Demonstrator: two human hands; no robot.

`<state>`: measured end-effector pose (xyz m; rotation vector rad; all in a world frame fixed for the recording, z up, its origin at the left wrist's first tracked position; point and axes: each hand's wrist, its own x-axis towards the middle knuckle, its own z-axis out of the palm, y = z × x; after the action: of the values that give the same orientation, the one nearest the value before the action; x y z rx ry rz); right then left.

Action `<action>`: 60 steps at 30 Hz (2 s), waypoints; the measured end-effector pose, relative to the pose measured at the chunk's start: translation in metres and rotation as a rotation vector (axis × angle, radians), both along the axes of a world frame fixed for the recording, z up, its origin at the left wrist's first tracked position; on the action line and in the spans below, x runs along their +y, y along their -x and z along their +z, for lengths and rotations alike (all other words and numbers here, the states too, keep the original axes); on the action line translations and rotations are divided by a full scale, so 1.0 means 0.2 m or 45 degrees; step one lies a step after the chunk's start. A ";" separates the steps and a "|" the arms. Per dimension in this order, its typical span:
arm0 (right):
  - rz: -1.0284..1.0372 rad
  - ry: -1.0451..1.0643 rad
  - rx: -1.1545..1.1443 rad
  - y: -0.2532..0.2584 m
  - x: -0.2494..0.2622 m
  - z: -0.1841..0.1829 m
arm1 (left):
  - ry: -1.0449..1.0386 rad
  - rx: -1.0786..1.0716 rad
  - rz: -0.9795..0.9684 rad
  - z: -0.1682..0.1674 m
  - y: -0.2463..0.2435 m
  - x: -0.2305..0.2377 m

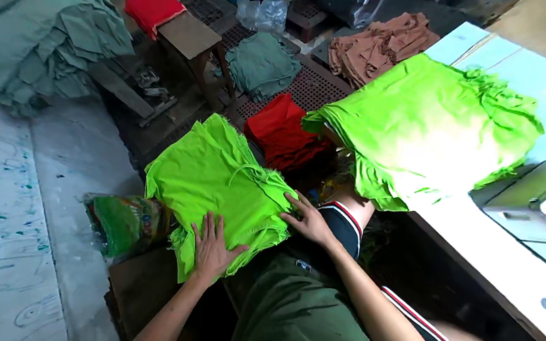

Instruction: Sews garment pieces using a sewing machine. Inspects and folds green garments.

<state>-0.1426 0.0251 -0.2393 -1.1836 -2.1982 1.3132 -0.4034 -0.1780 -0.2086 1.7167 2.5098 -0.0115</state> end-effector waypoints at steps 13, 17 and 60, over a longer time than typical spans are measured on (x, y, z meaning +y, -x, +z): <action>-0.852 0.294 0.127 -1.16 -0.46 0.02 | -0.465 -0.886 -0.809 0.75 -0.73 1.18; -1.221 0.211 0.027 -1.36 -0.65 0.08 | -0.588 -1.005 -1.237 0.78 -1.24 1.51; -1.694 -0.631 0.168 -1.30 -0.17 0.59 | -0.863 -0.858 -1.545 0.74 -2.29 1.74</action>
<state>0.1168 -0.0081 -0.1205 -1.7069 -1.0072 0.2388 0.0541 0.1707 -0.0608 2.5605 0.7843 1.1556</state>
